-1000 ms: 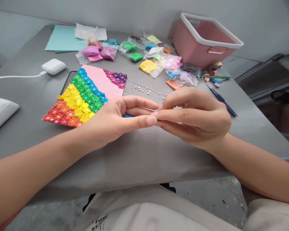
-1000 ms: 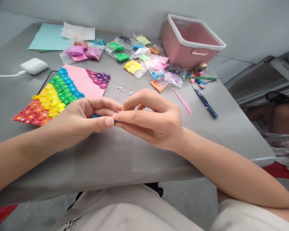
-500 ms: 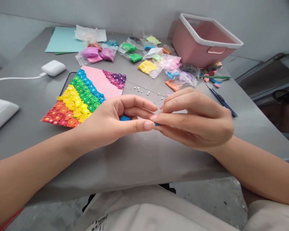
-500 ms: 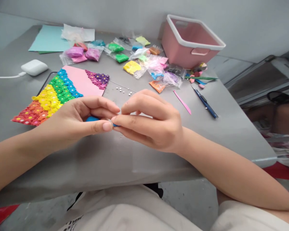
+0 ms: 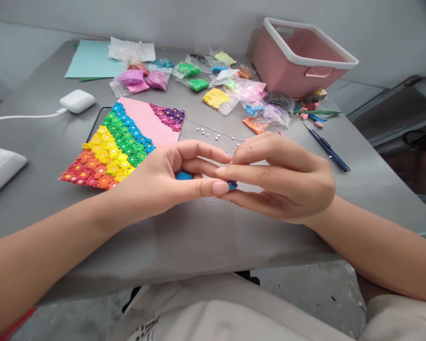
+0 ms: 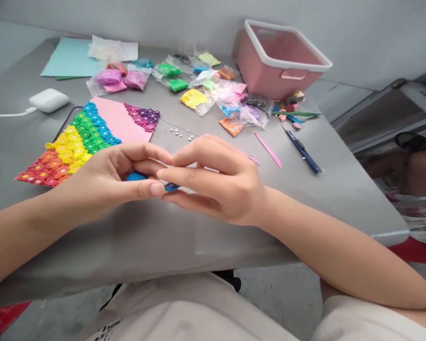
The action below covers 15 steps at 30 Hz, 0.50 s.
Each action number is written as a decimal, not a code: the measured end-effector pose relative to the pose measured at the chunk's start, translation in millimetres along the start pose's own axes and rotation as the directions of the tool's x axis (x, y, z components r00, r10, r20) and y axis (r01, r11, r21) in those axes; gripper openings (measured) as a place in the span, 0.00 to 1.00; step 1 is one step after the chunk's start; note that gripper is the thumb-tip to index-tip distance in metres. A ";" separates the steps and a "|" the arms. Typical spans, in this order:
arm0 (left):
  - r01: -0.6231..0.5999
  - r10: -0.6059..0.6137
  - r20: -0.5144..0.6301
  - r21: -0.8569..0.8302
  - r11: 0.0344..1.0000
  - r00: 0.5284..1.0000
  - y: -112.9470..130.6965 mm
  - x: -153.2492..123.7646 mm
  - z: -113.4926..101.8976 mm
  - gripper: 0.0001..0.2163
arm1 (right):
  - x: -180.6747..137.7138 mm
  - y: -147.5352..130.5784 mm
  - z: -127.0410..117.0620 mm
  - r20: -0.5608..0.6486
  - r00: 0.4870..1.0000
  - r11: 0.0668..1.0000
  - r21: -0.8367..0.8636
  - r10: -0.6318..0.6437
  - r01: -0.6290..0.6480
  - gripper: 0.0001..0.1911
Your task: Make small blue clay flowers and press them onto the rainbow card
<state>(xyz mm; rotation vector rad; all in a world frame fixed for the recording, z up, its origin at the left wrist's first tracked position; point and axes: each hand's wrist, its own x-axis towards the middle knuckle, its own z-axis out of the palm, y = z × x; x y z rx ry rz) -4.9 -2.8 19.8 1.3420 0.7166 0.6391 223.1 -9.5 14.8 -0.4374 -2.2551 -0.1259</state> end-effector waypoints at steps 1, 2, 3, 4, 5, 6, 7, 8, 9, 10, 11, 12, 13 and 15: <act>-0.010 0.010 -0.007 0.000 1.000 1.000 -0.7 0.2 0.0 0.13 | 0.3 -0.2 0.0 0.003 1.000 1.000 0.003 0.002 -0.002 0.06; -0.018 0.018 -0.010 -0.001 1.000 1.000 -1.3 0.5 0.1 0.13 | 0.7 -0.4 0.1 0.005 1.000 1.000 0.007 0.007 -0.007 0.05; -0.022 0.022 -0.009 -0.002 1.000 1.000 -1.6 0.6 0.2 0.13 | 1.0 -0.6 0.1 0.010 1.000 1.000 0.014 0.011 -0.011 0.04; -0.018 0.018 -0.004 -0.003 1.000 1.000 -1.5 0.8 0.4 0.13 | 1.3 -0.9 0.2 0.015 1.000 1.000 0.022 0.016 -0.016 0.04; -0.007 0.007 0.004 -0.005 1.000 1.000 -1.1 0.8 0.7 0.14 | 1.5 -1.2 0.3 0.016 1.000 0.999 0.030 0.021 -0.021 0.04; 0.008 -0.008 0.014 -0.004 1.000 1.000 -0.4 0.7 1.0 0.15 | 1.7 -1.4 0.5 0.014 1.000 0.999 0.038 0.027 -0.027 0.04; 0.026 -0.025 0.023 -0.004 1.000 0.999 0.4 0.6 1.3 0.15 | 1.8 -1.6 0.8 0.013 0.999 0.998 0.046 0.030 -0.031 0.04; 0.040 -0.039 0.030 -0.003 0.999 0.999 1.2 0.4 1.6 0.15 | 1.8 -1.6 1.0 0.012 0.999 0.998 0.051 0.033 -0.034 0.05; 0.048 -0.048 0.034 -0.003 0.999 0.998 1.9 0.2 1.8 0.15 | 1.7 -1.4 1.3 0.010 0.999 0.998 0.054 0.035 -0.035 0.05; 0.054 -0.054 0.034 -0.004 0.999 0.998 2.4 0.0 1.9 0.14 | 1.6 -1.1 1.6 0.005 0.999 0.998 0.057 0.036 -0.037 0.05; 0.055 -0.055 0.029 -0.004 0.998 0.998 2.5 -0.2 1.9 0.14 | 1.4 -0.7 1.9 0.001 0.999 0.997 0.062 0.037 -0.037 0.05; 0.056 -0.056 0.017 -0.003 0.998 0.998 2.4 -0.4 1.8 0.14 | 1.3 -0.2 2.2 -0.003 0.999 0.997 0.067 0.037 -0.036 0.05; 0.055 -0.055 0.003 -0.002 0.998 0.998 2.0 -0.5 1.5 0.14 | 1.2 0.2 2.4 -0.005 0.999 0.997 0.070 0.040 -0.039 0.05; 0.049 -0.049 -0.022 0.004 0.999 0.999 0.8 -0.7 0.8 0.14 | 1.0 0.7 2.7 -0.004 0.999 0.996 0.073 0.050 -0.050 0.06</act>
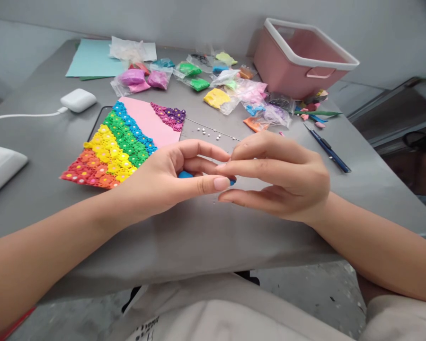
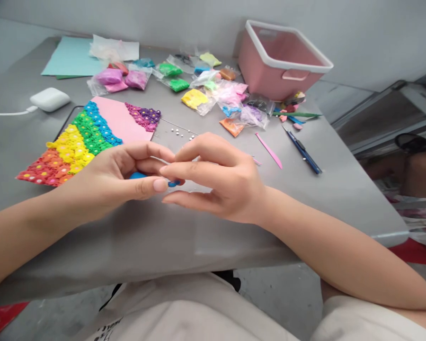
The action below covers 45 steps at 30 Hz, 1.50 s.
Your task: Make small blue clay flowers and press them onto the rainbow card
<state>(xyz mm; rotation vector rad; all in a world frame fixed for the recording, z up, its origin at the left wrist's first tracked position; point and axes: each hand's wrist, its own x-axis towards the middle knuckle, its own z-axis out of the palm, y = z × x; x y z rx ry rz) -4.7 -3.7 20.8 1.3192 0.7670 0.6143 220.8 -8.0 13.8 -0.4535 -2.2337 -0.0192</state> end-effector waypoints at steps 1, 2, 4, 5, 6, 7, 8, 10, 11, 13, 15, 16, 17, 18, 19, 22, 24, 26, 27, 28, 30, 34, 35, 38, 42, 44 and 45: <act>-0.004 0.004 -0.007 0.004 1.000 1.000 -0.6 0.1 -0.4 0.14 | -0.1 0.1 0.0 0.003 1.000 1.000 0.000 0.005 -0.005 0.07; -0.007 0.007 -0.011 0.008 1.000 1.000 -1.2 0.2 -0.7 0.14 | -0.2 0.2 0.0 0.006 1.000 1.000 0.001 0.009 -0.009 0.06; -0.008 0.009 -0.008 0.010 1.000 1.000 -2.3 0.3 -1.4 0.15 | -0.5 0.3 -0.1 0.007 1.000 1.000 0.009 0.017 -0.017 0.04; -0.008 0.008 -0.003 0.007 1.000 1.000 -2.7 0.3 -1.6 0.15 | -0.7 0.4 -0.2 0.005 1.000 1.000 0.018 0.017 -0.017 0.05; -0.011 0.011 0.006 0.002 1.000 1.000 -3.2 0.3 -1.9 0.15 | -0.8 0.5 -0.2 -0.001 1.000 0.999 0.029 0.018 -0.018 0.06; -0.014 0.014 0.015 -0.003 1.000 1.000 -3.6 0.2 -2.2 0.14 | -0.9 0.6 -0.2 -0.007 1.000 0.999 0.038 0.021 -0.020 0.07; -0.017 0.017 0.020 -0.004 1.000 1.000 -4.1 0.1 -2.5 0.14 | -1.0 0.8 -0.2 -0.010 1.000 0.999 0.045 0.025 -0.025 0.07; -0.021 0.021 0.014 0.009 1.000 1.000 -5.2 0.0 -3.3 0.14 | -0.8 0.7 0.1 -0.011 0.999 0.998 0.049 0.041 -0.040 0.07; -0.019 0.019 0.004 0.019 1.000 1.000 -5.8 0.1 -3.7 0.14 | -0.7 0.5 0.3 -0.010 0.998 0.998 0.043 0.055 -0.055 0.06; -0.014 0.014 -0.021 0.032 0.999 1.000 -7.0 0.6 -4.6 0.14 | -0.4 0.0 0.9 -0.010 0.997 0.997 0.030 0.073 -0.072 0.08; -0.018 0.019 -0.046 0.032 0.999 0.999 -7.9 1.3 -5.0 0.14 | -0.2 -0.6 1.4 -0.013 0.996 0.996 0.028 0.083 -0.083 0.13; -0.023 0.024 -0.057 0.031 0.999 0.998 -8.1 1.7 -5.0 0.14 | -0.1 -0.7 1.7 -0.014 0.996 0.996 0.033 0.085 -0.085 0.15; -0.029 0.031 -0.066 0.032 0.999 0.997 -8.1 2.0 -4.8 0.14 | 0.0 -0.8 1.9 -0.015 0.996 0.995 0.038 0.090 -0.089 0.16; -0.033 0.036 -0.071 0.035 0.999 0.997 -8.0 2.3 -4.4 0.14 | 0.0 -0.7 2.0 -0.017 0.995 0.995 0.042 0.096 -0.095 0.15; -0.038 0.041 -0.072 0.041 0.998 0.997 -7.8 2.4 -4.0 0.14 | 0.1 -0.6 2.0 -0.017 0.995 0.994 0.045 0.102 -0.101 0.15; -0.048 0.054 -0.075 0.081 0.996 0.996 -6.5 2.5 -2.2 0.15 | 0.0 0.2 1.7 -0.013 0.994 0.993 0.055 0.109 -0.108 0.12; -0.060 0.069 -0.083 0.106 0.993 0.994 -5.4 2.3 -0.9 0.15 | -0.1 0.4 1.1 -0.002 0.994 0.993 0.051 0.111 -0.111 0.10; -0.075 0.087 -0.096 0.125 0.989 0.991 -4.4 2.2 0.3 0.15 | 0.1 0.0 0.5 0.004 0.993 0.992 0.040 0.122 -0.122 0.09; -0.080 0.094 -0.106 0.133 0.988 0.990 -4.0 2.2 0.8 0.15 | 0.2 -0.3 0.3 0.006 0.991 0.991 0.037 0.130 -0.130 0.08; -0.082 0.099 -0.115 0.140 0.987 0.988 -3.8 2.2 1.1 0.15 | 0.4 -0.8 0.3 0.007 0.990 0.989 0.039 0.140 -0.140 0.07; -0.079 0.098 -0.128 0.142 0.987 0.987 -3.7 2.2 1.3 0.15 | 0.7 -1.5 0.6 0.001 0.988 0.986 0.053 0.156 -0.156 0.05; -0.081 0.090 -0.104 0.090 0.993 0.990 -5.1 2.2 -0.1 0.14 | 0.4 -0.9 1.9 -0.014 0.985 0.981 0.098 0.170 -0.168 0.05; -0.080 0.087 -0.091 0.079 0.994 0.992 -5.6 2.2 -0.6 0.13 | 0.2 -0.3 2.1 -0.011 0.985 0.979 0.111 0.174 -0.172 0.06; -0.100 0.106 -0.072 0.073 0.992 0.992 -7.4 2.1 -2.3 0.14 | -0.6 1.3 2.1 0.012 0.987 0.978 0.127 0.163 -0.163 0.08; -0.151 0.164 -0.084 0.141 0.978 0.983 -9.2 2.5 -4.1 0.17 | -1.5 2.1 2.4 0.005 0.996 0.994 0.066 0.092 -0.092 0.07; -0.160 0.174 -0.074 0.160 0.974 0.982 -8.9 2.6 -3.9 0.18 | -2.8 2.8 2.8 -0.038 0.998 0.999 0.026 0.043 -0.042 0.07; -0.159 0.172 -0.070 0.158 0.974 0.983 -8.3 2.6 -3.5 0.19 | -3.7 3.3 3.1 -0.062 0.998 1.000 0.009 0.016 -0.016 0.08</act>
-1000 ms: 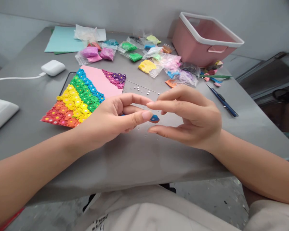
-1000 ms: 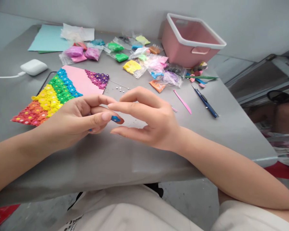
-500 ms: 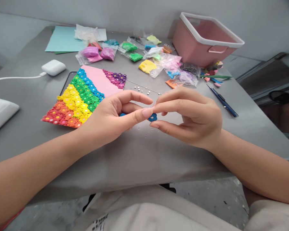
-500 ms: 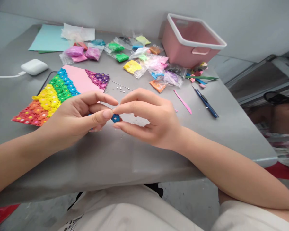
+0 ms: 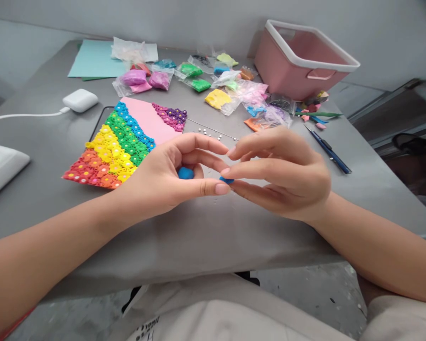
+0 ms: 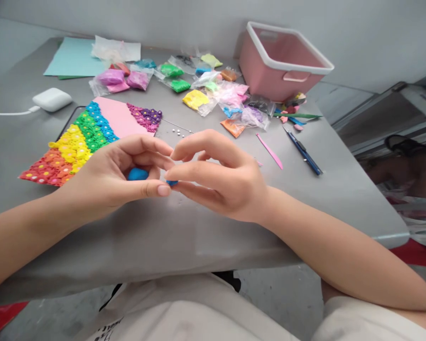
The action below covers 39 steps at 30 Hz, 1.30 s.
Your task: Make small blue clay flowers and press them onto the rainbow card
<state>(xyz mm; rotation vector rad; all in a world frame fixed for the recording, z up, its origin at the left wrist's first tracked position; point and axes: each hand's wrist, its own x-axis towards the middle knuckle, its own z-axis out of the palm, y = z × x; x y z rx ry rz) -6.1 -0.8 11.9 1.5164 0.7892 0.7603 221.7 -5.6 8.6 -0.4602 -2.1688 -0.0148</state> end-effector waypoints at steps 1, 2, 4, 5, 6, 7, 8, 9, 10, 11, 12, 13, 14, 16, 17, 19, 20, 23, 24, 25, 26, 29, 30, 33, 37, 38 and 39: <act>0.007 -0.007 0.001 -0.006 1.000 1.000 0.9 0.0 0.5 0.19 | -1.1 0.6 0.2 -0.023 0.999 1.000 -0.013 -0.026 0.025 0.08; 0.018 -0.018 0.001 -0.014 1.000 1.000 2.1 0.1 1.2 0.19 | -2.3 1.2 0.3 -0.041 0.998 0.999 -0.025 -0.045 0.044 0.09; 0.050 -0.050 0.005 -0.034 0.998 0.999 4.6 0.0 2.7 0.20 | -5.0 2.0 0.7 -0.057 0.997 0.997 -0.051 -0.059 0.056 0.09; 0.068 -0.068 0.011 -0.043 0.997 0.998 5.6 0.0 3.4 0.19 | -6.3 2.1 1.1 -0.058 0.997 0.997 -0.064 -0.057 0.053 0.09; 0.083 -0.083 0.018 -0.050 0.995 0.996 6.4 0.0 4.0 0.19 | -7.5 2.1 1.4 -0.057 0.997 0.996 -0.073 -0.055 0.051 0.10; 0.094 -0.093 0.022 -0.054 0.994 0.995 7.0 0.1 4.4 0.18 | -8.4 1.9 1.9 -0.053 0.997 0.996 -0.081 -0.054 0.049 0.10; 0.096 -0.095 0.023 -0.054 0.994 0.995 7.2 0.2 4.7 0.18 | -9.0 1.6 2.2 -0.047 0.998 0.995 -0.087 -0.051 0.047 0.10; 0.090 -0.089 0.018 -0.049 0.995 0.996 7.3 0.4 4.8 0.17 | -9.0 1.3 2.5 -0.043 0.998 0.994 -0.097 -0.050 0.046 0.10; 0.076 -0.076 0.010 -0.041 0.996 0.997 7.2 0.5 4.8 0.17 | -8.6 1.0 2.6 -0.041 0.998 0.993 -0.112 -0.047 0.042 0.10; 0.058 -0.059 -0.004 -0.029 0.998 0.998 7.2 0.6 4.7 0.17 | -7.5 0.5 2.4 -0.041 0.998 0.991 -0.130 -0.043 0.037 0.08; 0.034 -0.035 -0.024 -0.015 0.999 0.999 7.3 0.5 4.7 0.17 | -6.0 0.0 1.9 -0.044 0.999 0.989 -0.144 -0.031 0.024 0.08; 0.003 -0.003 -0.049 0.003 1.000 0.999 7.5 0.2 4.7 0.18 | -4.0 -0.8 1.0 -0.057 0.998 0.990 -0.143 -0.010 0.002 0.10; -0.034 0.036 -0.079 0.030 0.999 0.996 7.8 -0.5 4.8 0.19 | -1.8 -1.8 0.0 -0.076 0.997 0.993 -0.112 0.026 -0.034 0.14; -0.121 0.138 -0.144 0.123 0.985 0.980 8.2 -2.9 5.0 0.19 | 2.7 -4.4 -2.4 -0.082 0.982 0.985 0.030 0.170 -0.168 0.19; -0.163 0.195 -0.172 0.185 0.969 0.966 8.1 -4.4 4.9 0.19 | 4.6 -5.8 -3.3 -0.052 0.962 0.958 0.119 0.268 -0.260 0.18; -0.230 0.299 -0.193 0.314 0.921 0.935 7.0 -7.7 4.2 0.17 | 7.0 -8.5 -3.9 0.071 0.890 0.852 0.262 0.451 -0.453 0.16; -0.260 0.343 -0.183 0.367 0.893 0.921 6.0 -9.1 3.7 0.16 | 7.4 -9.6 -3.4 0.140 0.845 0.788 0.310 0.516 -0.533 0.16; -0.318 0.408 -0.108 0.461 0.828 0.907 3.3 -10.9 3.3 0.13 | 6.7 -11.1 1.3 0.263 0.751 0.633 0.414 0.605 -0.655 0.18; -0.328 0.417 -0.087 0.483 0.812 0.905 2.9 -10.6 3.9 0.11 | 6.2 -11.1 3.2 0.288 0.733 0.598 0.435 0.616 -0.673 0.19; -0.334 0.425 -0.074 0.505 0.796 0.902 2.7 -9.9 4.8 0.08 | 5.6 -10.8 4.9 0.311 0.718 0.571 0.446 0.623 -0.689 0.19; -0.343 0.438 -0.061 0.528 0.777 0.897 2.8 -8.9 5.8 0.06 | 5.1 -10.4 6.2 0.336 0.703 0.550 0.448 0.627 -0.705 0.19; -0.400 0.512 -0.013 0.606 0.687 0.859 4.4 -5.8 6.0 0.06 | 4.8 -9.0 7.3 0.399 0.658 0.489 0.450 0.639 -0.748 0.17; -0.415 0.530 0.010 0.633 0.653 0.848 5.5 -5.2 4.1 0.08 | 5.2 -8.8 6.9 0.411 0.639 0.457 0.460 0.650 -0.761 0.17; -0.375 0.497 0.081 0.762 0.528 0.864 12.7 -5.9 -8.3 0.15 | 8.1 -9.1 4.1 0.447 0.546 0.297 0.513 0.708 -0.805 0.18; -0.054 0.201 0.008 0.972 0.228 0.980 30.6 -12.7 -28.9 0.20 | 12.9 -9.2 0.7 0.510 0.438 0.094 0.566 0.740 -0.819 0.20; 0.016 0.129 -0.034 0.990 0.140 0.991 35.3 -14.8 -31.6 0.21 | 13.7 -8.6 0.2 0.523 0.429 0.063 0.578 0.737 -0.813 0.20; 0.069 0.063 -0.074 0.995 0.067 0.995 39.7 -17.0 -32.5 0.21 | 14.2 -7.8 -0.1 0.537 0.423 0.037 0.587 0.729 -0.809 0.21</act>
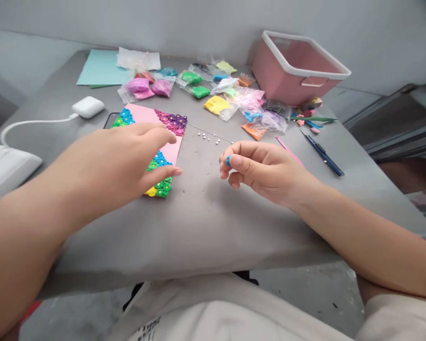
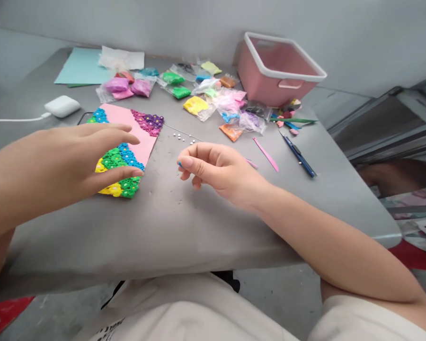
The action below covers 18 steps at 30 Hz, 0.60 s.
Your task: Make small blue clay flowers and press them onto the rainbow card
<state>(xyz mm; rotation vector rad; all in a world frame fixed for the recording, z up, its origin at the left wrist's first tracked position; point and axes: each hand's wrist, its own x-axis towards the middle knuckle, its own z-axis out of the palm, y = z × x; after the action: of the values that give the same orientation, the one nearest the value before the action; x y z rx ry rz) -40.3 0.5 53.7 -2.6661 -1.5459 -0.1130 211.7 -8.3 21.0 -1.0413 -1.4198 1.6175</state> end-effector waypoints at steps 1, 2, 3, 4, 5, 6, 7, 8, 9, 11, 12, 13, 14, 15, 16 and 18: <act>0.043 -0.044 0.030 0.058 0.997 0.999 1.0 -1.9 -3.8 0.21 | 0.7 -0.4 -0.6 0.014 1.000 1.000 0.020 0.009 -0.010 0.21; 0.079 -0.084 0.049 0.097 0.992 0.995 3.5 -3.9 -6.9 0.21 | 1.5 -0.5 -1.3 0.029 0.999 0.999 0.033 0.017 -0.018 0.21; 0.107 -0.114 0.052 0.123 0.987 0.992 7.2 -6.2 -9.1 0.21 | 2.2 -0.5 -1.9 0.041 0.999 0.999 0.041 0.022 -0.024 0.21; 0.122 -0.133 0.071 0.143 0.982 0.989 11.6 -8.7 -10.3 0.21 | 2.9 -0.3 -2.4 0.049 0.999 0.999 0.045 0.023 -0.025 0.21; 0.139 -0.156 0.092 0.167 0.976 0.984 16.4 -11.6 -10.8 0.20 | 3.5 0.1 -2.9 0.051 0.998 0.999 0.049 0.021 -0.024 0.21; 0.150 -0.175 0.117 0.198 0.969 0.978 21.0 -15.0 -10.4 0.19 | 4.1 0.7 -3.2 0.046 0.999 0.998 0.053 0.019 -0.022 0.21; 0.152 -0.188 0.148 0.229 0.961 0.971 25.2 -18.8 -9.2 0.19 | 4.6 1.6 -3.5 0.039 0.999 0.998 0.059 0.019 -0.021 0.21; 0.156 -0.202 0.161 0.261 0.953 0.966 28.6 -23.0 -7.3 0.20 | 5.1 2.8 -3.7 0.033 0.999 0.998 0.066 0.017 -0.019 0.21; 0.153 -0.203 0.167 0.272 0.950 0.965 31.1 -27.4 -4.6 0.21 | 5.7 4.1 -3.8 0.029 0.999 0.997 0.070 0.015 -0.017 0.21; 0.134 -0.182 0.167 0.266 0.955 0.969 33.6 -36.3 2.5 0.21 | 6.9 6.9 -3.6 0.023 1.000 0.997 0.071 0.011 -0.013 0.21; 0.123 -0.165 0.147 0.256 0.959 0.975 33.7 -40.4 6.6 0.21 | 7.5 8.1 -3.3 0.021 1.000 0.998 0.069 0.008 -0.010 0.21; 0.105 -0.138 0.121 0.249 0.963 0.983 33.3 -44.1 10.9 0.22 | 8.1 9.1 -2.8 0.016 1.000 0.998 0.066 0.005 -0.006 0.21; 0.095 -0.120 0.090 0.246 0.965 0.989 32.4 -47.2 15.2 0.23 | 8.6 9.9 -2.1 0.012 1.000 0.998 0.062 0.002 -0.003 0.21; 0.089 -0.108 0.068 0.243 0.966 0.992 31.3 -49.8 19.3 0.23 | 9.1 10.3 -1.3 0.009 1.000 0.998 0.055 0.001 -0.001 0.21; 0.082 -0.096 0.048 0.239 0.968 0.994 30.1 -51.9 23.0 0.24 | 9.5 10.6 -0.5 0.007 1.000 0.999 0.044 0.000 -0.001 0.21; 0.064 -0.066 0.003 0.230 0.971 0.998 27.9 -55.1 28.9 0.24 | 10.4 10.8 1.1 0.004 1.000 1.000 0.014 0.001 -0.001 0.21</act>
<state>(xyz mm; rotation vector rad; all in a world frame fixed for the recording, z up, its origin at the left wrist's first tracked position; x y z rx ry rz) -42.4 -58.4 19.5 -2.4430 -1.5448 0.0735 206.3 -0.6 9.3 -1.0316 -1.4084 1.6294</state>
